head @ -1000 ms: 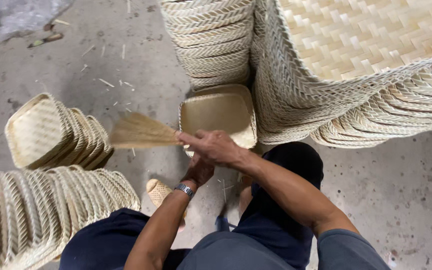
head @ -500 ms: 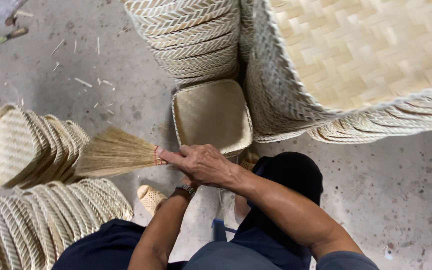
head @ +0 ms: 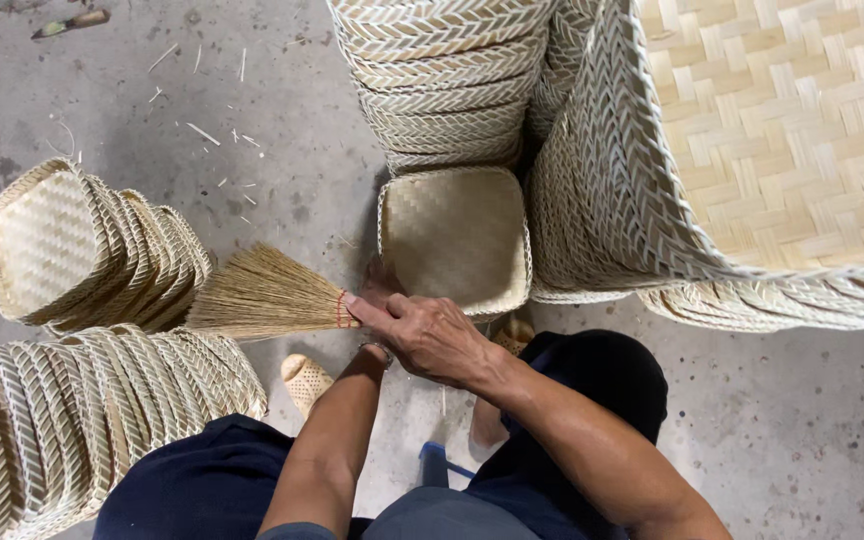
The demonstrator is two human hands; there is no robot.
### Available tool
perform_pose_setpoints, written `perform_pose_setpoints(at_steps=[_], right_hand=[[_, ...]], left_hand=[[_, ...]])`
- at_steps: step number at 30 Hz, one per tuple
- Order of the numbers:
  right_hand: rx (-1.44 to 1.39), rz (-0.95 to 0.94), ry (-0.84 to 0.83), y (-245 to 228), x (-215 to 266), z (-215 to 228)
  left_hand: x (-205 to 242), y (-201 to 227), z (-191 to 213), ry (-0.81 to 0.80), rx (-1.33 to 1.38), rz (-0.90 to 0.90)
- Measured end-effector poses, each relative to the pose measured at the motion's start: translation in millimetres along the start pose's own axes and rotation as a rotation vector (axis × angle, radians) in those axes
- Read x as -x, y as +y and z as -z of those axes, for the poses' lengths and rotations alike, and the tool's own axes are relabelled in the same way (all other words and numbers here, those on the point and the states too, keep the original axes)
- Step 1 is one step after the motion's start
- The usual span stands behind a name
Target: The person uses a small broom to sweep the inside and outside of several square woven baskets, then stacks them onto existing piles in a warehouse.
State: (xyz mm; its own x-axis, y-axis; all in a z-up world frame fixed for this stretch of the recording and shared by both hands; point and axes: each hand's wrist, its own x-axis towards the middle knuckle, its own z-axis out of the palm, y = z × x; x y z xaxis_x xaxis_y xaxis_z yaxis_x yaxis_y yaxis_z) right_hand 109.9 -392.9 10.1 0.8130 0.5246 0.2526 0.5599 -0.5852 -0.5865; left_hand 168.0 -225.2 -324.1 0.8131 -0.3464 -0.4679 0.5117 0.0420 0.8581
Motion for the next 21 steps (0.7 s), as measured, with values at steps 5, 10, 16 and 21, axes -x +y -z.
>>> perform_pose_setpoints(at_steps=[5,10,16,21], right_hand=[[0.002,-0.039,-0.058,2.5,-1.0,-6.7],[0.055,0.092,0.009,15.6,2.6,-16.5],[0.096,-0.081,-0.019,18.7,-3.9,-8.7],[0.091,-0.156,0.016,7.4,3.2,-1.0]], left_hand=[[-21.6,-15.3,-15.8,-0.168,0.594,-0.228],[-0.8,-26.8,-20.6,0.068,0.157,-0.321],[83.4,71.7,-26.6,0.746,-0.785,-0.642],[239.4,186.8,-2.0,0.786,-0.766,-0.696]])
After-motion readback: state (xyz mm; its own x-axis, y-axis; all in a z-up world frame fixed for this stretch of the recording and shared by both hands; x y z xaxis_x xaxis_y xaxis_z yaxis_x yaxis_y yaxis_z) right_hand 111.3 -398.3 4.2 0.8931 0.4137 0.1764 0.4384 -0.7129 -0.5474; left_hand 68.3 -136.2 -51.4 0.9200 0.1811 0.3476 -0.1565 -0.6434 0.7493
